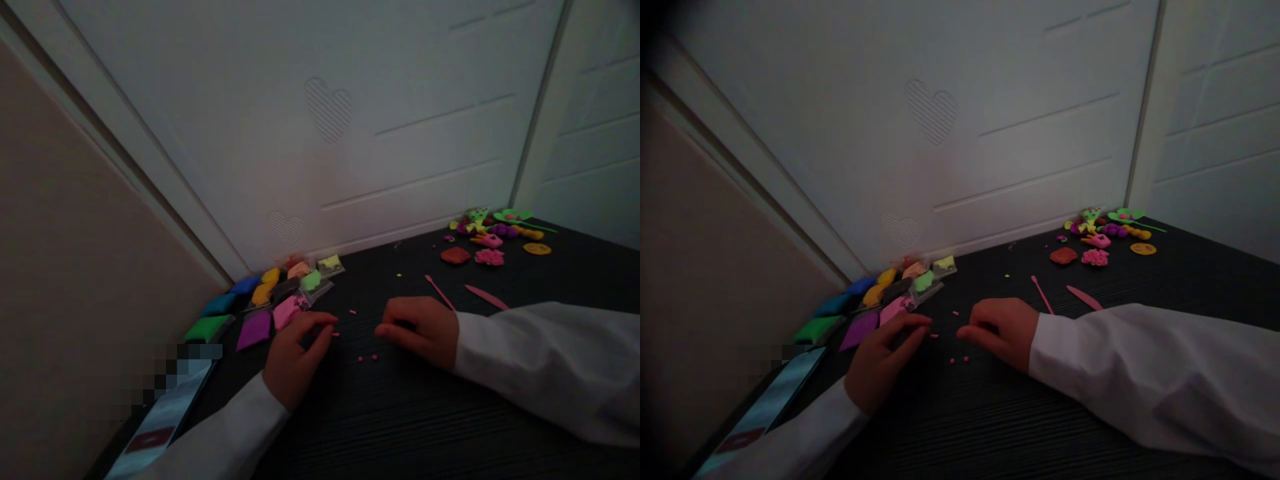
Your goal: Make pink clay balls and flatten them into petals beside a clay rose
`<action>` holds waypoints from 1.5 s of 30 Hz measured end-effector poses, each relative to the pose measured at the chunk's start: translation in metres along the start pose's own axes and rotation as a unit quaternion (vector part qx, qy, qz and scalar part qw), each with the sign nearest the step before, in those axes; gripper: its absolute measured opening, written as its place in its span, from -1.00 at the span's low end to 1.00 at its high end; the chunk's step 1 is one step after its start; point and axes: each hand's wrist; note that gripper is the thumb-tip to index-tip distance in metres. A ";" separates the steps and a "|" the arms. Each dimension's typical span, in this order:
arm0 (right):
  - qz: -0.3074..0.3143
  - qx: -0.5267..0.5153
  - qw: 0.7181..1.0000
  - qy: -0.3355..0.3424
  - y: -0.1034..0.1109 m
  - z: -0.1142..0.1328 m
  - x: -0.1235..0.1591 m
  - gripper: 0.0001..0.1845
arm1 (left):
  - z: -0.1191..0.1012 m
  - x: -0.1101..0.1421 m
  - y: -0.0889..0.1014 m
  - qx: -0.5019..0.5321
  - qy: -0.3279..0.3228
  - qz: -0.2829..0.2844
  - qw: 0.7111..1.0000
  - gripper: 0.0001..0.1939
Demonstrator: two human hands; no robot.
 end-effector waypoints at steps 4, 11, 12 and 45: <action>0.005 0.005 1.000 -0.004 0.000 0.000 0.000 -0.81 | 0.000 0.000 0.000 0.003 0.000 0.000 1.000 -0.80; 0.007 -0.019 1.000 0.001 -0.003 -0.004 -0.001 -0.81 | 0.006 0.001 -0.001 0.014 -0.004 0.002 1.000 -0.82; 0.008 -0.019 1.000 -0.002 -0.003 -0.003 -0.001 -0.81 | 0.007 0.002 -0.001 0.016 -0.005 0.002 1.000 -0.82; 0.057 0.086 0.994 -0.039 -0.010 -0.005 -0.005 -0.89 | 0.007 0.003 -0.001 0.018 -0.054 0.022 0.998 -0.86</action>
Point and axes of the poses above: each hand's wrist, its own x-axis away from the middle knuckle, its own y-axis out of the back of the hand, z = x × y, and after that the axes turned 13 degrees about x, right-handed
